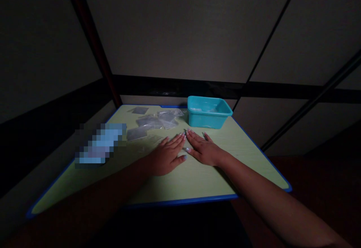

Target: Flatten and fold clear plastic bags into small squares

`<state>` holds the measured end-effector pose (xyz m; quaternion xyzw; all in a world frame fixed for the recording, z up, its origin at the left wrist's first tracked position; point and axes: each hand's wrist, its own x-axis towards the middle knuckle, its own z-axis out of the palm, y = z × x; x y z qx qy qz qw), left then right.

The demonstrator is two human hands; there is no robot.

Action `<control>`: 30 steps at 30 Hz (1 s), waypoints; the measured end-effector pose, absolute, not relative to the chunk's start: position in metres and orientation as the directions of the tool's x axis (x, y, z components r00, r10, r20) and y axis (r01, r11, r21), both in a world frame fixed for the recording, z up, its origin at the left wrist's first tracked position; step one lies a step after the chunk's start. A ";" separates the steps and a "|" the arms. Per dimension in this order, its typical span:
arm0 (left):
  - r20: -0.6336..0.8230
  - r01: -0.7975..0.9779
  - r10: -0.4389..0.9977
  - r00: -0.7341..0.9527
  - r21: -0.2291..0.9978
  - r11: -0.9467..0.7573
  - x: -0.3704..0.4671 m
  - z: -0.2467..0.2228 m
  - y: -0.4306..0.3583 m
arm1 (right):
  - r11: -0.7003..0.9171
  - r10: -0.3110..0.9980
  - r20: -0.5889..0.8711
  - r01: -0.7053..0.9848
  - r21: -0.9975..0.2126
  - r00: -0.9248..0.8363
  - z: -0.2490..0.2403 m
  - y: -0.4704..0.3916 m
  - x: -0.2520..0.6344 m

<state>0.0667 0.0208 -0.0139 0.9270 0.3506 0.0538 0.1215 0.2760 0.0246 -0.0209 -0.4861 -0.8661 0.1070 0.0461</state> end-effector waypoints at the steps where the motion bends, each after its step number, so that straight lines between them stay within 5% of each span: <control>1: 0.008 0.649 0.672 0.741 0.250 -0.719 0.067 -0.015 0.021 | 0.504 0.852 -0.027 0.834 -0.224 -0.522 -0.021 0.025 0.276; 19: -0.025 0.877 0.897 0.440 0.228 -0.424 0.062 -0.022 0.023 | 0.502 0.855 -0.034 0.842 -0.197 -0.517 -0.019 0.023 0.274; 26: 0.009 0.959 0.967 0.255 0.125 -0.254 0.056 -0.027 0.032 | 0.491 0.858 -0.053 0.846 -0.209 -0.511 -0.018 0.022 0.274; 30: 0.076 0.939 0.944 0.323 0.097 -0.329 0.053 -0.026 0.036 | 0.499 0.850 -0.052 0.833 -0.239 -0.524 -0.016 0.021 0.276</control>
